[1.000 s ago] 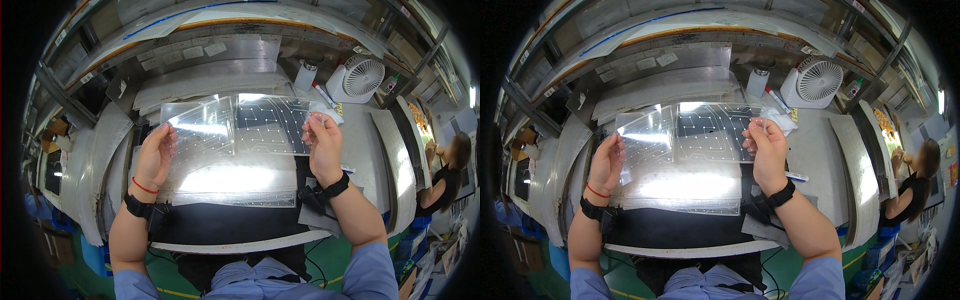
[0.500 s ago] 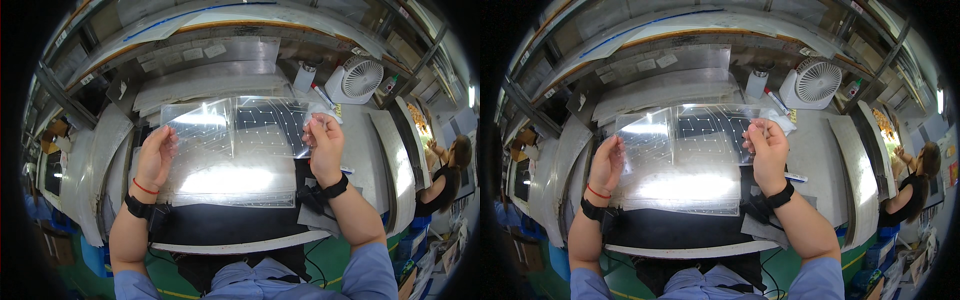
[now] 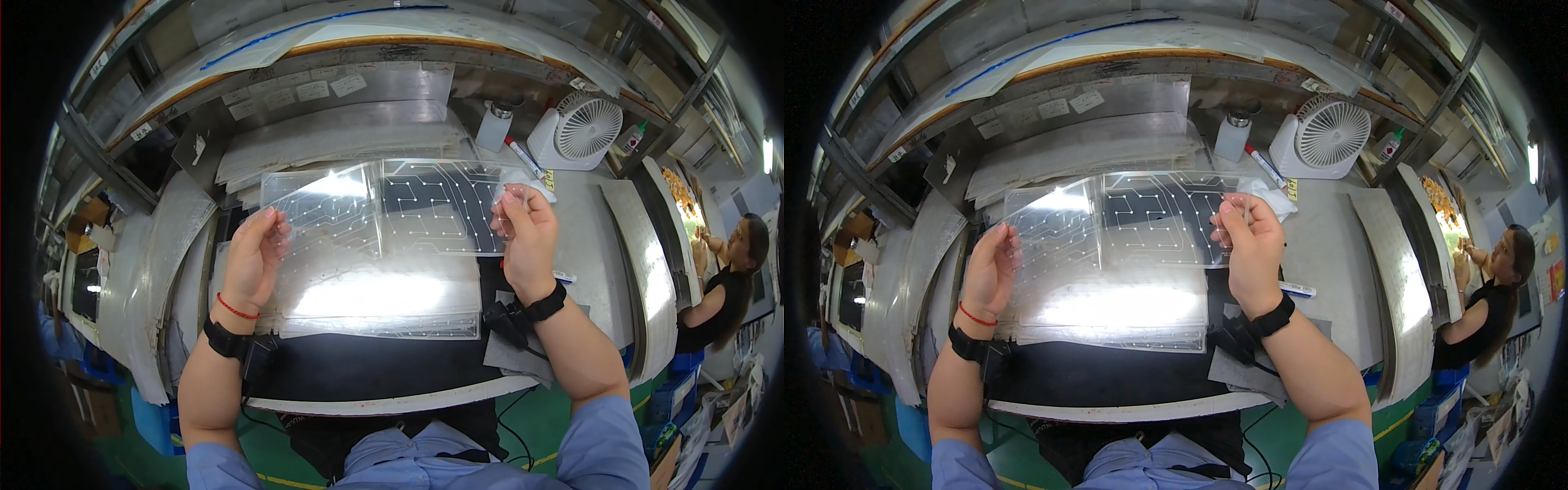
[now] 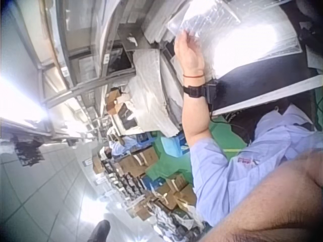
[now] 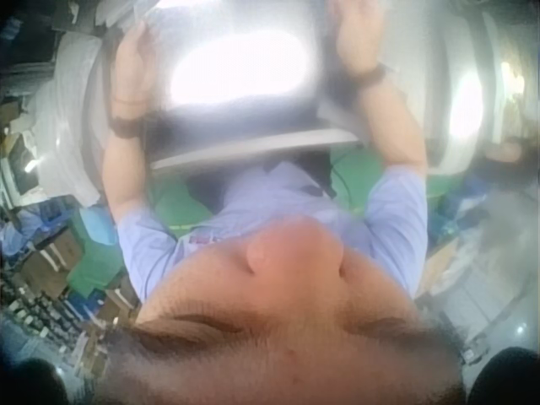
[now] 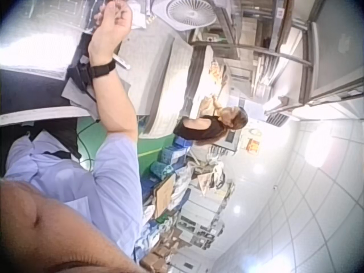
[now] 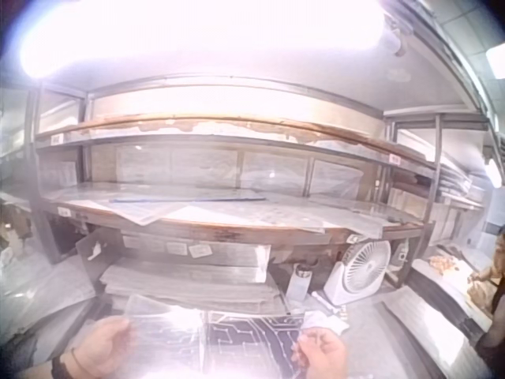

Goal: Inspecting and sorting thin metal plates or component layers at a workstation.

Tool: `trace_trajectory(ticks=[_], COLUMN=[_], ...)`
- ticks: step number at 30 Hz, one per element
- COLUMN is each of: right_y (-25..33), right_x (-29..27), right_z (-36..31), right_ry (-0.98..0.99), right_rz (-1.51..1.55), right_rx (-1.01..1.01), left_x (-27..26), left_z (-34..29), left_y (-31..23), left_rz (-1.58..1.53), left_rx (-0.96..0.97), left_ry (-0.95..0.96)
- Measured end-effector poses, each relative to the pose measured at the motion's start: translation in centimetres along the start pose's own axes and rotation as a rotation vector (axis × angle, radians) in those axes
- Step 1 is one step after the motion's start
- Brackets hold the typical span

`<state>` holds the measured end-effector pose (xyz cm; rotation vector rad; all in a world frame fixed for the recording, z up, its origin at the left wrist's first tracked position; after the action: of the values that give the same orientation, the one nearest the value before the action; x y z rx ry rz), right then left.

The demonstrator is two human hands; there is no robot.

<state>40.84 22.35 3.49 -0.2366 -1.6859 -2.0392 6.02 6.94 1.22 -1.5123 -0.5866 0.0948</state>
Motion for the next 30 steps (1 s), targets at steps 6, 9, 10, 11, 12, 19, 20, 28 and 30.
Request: trace_trajectory(ticks=[6,9,10,11,12,19,20,28,30], right_y=[-0.5,-1.2,-1.5,-1.8,-2.1,-4.1,-4.3,-4.6,-4.7], right_x=[-0.1,-0.2,-0.3,-0.4,-0.5,-1.3,-1.4,-1.4,-1.4], right_z=[0.2,0.4,0.6,0.7,0.7,0.9,0.9,0.9,0.9], right_ry=[0.002,0.003,0.005,0.006,0.003,0.013,0.018,0.021,0.02], right_rz=[-0.017,-0.041,-0.054,-0.067,-0.073,-0.118,-0.124,-0.13,-0.133], right_rx=[0.054,0.12,0.147,0.175,0.2,0.327,0.339,0.37,0.373], left_x=[-0.1,-0.3,-0.2,-0.1,0.0,0.9,1.0,2.0,2.2], left_z=[0.0,0.0,-0.1,-0.2,-0.3,-1.0,-1.0,-1.9,-2.1], left_y=[0.0,-0.1,-0.1,-0.2,-0.3,-0.4,-0.4,-0.4,-0.4], left_rz=[-0.052,-0.085,-0.097,-0.109,-0.12,-0.098,-0.104,-0.152,-0.164], left_rx=[0.02,0.052,0.055,0.059,0.063,0.057,0.056,0.026,0.025], left_ry=[0.049,0.049,0.05,0.05,0.049,0.135,0.146,0.302,0.338])
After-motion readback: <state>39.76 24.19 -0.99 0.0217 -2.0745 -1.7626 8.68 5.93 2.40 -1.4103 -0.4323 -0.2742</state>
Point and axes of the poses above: each hand's wrist, its own z-axis towards the middle knuckle, its own x-axis out of the palm, y = z × x, the point moved 8 cm from there along z, towards the middle knuckle, and after that the axes turned 5 degrees about z, right-handed, at the moved point
